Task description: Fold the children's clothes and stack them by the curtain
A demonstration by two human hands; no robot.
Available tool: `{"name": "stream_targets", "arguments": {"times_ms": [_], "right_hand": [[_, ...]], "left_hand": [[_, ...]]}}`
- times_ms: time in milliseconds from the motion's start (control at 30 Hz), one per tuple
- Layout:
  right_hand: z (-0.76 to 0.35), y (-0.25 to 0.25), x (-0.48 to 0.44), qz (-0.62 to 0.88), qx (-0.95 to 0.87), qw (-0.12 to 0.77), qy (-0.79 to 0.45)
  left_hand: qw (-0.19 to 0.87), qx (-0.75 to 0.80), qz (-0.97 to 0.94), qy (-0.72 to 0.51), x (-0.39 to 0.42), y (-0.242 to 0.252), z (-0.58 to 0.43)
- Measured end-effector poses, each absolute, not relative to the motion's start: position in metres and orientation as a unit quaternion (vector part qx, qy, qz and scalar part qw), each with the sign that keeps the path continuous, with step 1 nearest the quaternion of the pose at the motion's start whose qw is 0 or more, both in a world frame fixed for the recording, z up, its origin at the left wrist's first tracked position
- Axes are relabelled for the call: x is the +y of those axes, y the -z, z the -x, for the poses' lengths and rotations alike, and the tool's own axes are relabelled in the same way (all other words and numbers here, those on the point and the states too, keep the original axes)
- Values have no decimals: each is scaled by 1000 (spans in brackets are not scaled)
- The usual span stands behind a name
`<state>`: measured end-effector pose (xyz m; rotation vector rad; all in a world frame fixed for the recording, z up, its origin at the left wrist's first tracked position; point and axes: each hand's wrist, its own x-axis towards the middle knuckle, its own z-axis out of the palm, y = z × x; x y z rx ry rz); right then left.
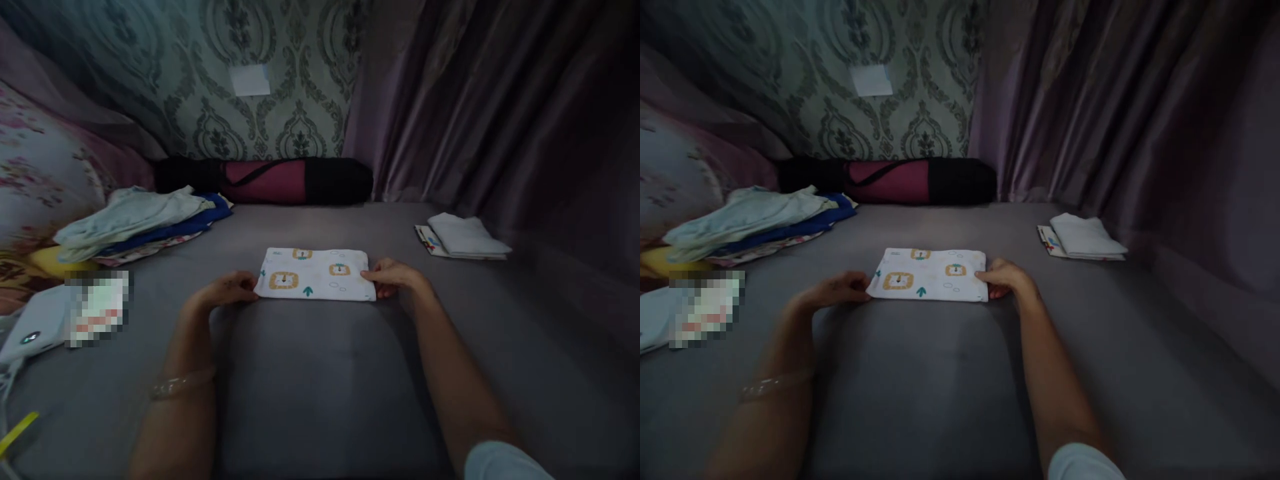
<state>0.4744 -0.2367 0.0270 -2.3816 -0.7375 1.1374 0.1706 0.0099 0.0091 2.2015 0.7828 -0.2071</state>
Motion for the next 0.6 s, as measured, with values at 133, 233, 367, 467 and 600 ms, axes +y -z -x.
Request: {"name": "stream_targets", "arguments": {"times_ms": [133,233,367,467,600], "right_hand": [[-475,-39,-246,826,-294,187,-442],[-475,-40,-249,805,-315,183,-468],[-477,-36,-250,800,-327,170,-473],[-478,-34,-250,807,-322,153,-471],[-479,-32,-250,813,-327,150,-459]], "left_hand": [[455,276,-844,62,9,-8,-170],[479,285,-827,73,5,-14,-168],[465,322,-819,97,2,-21,-164],[464,330,-815,104,3,-20,-162],[464,352,-807,94,7,-12,-163]]}}
